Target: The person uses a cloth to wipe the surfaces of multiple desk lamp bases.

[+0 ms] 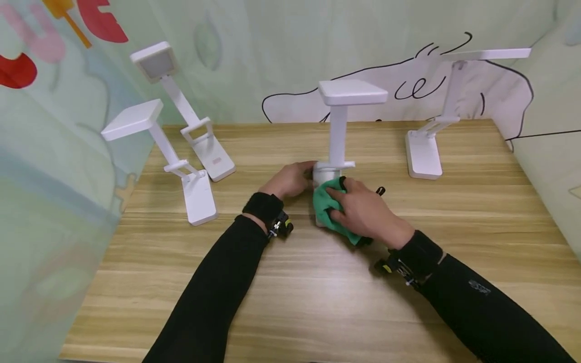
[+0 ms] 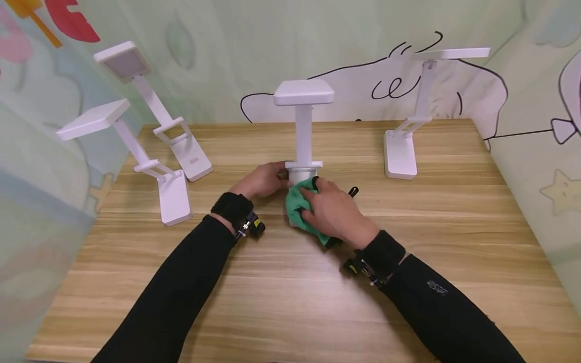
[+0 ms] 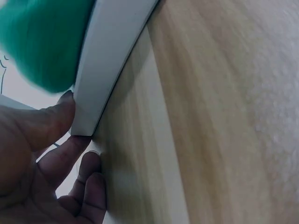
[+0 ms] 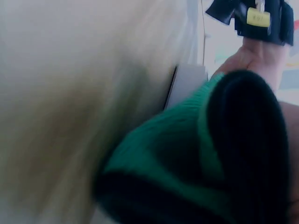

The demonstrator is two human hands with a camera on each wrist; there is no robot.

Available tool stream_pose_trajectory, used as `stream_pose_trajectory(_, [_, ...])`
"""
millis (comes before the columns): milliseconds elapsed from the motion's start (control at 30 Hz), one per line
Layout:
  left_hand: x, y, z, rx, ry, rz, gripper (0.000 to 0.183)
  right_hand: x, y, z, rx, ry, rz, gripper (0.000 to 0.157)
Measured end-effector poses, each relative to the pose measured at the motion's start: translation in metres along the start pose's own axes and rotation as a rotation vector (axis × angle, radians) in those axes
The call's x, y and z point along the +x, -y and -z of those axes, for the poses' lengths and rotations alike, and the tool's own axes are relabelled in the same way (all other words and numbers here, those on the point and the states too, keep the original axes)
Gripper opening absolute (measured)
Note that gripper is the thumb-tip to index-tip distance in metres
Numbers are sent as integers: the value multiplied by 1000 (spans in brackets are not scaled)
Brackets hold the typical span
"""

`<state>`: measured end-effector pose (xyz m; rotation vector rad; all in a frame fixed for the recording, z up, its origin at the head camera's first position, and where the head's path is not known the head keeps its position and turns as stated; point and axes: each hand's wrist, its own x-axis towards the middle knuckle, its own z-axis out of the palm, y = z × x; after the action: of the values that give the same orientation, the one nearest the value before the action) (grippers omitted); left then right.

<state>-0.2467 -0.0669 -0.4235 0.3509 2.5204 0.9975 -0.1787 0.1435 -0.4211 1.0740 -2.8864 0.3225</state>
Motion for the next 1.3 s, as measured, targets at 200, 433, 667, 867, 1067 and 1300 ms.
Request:
stream_pose_trajectory(200, [-1, 0, -1, -34, 2, 25, 61, -13, -5, 16, 122, 151, 87, 43])
stream_pose_trajectory(433, [0, 1, 1, 4, 1, -7, 60, 8, -14, 9, 116, 39, -117, 53])
stream_pose_trajectory(667, [0, -1, 0, 2, 8, -10, 60, 2, -8, -4, 61, 0, -100, 53])
stream_pose_trajectory(867, [1, -1, -1, -20, 3, 16, 62, -20, 2, 0, -6, 3, 94, 54])
stream_pose_trajectory(1067, [1, -2, -1, -13, 8, 27, 63, -32, 4, -1, -41, -7, 247, 53])
stream_pose_trajectory(1300, [0, -4, -1, -12, 0, 20, 64, -44, 13, 5, 50, 51, 309, 49])
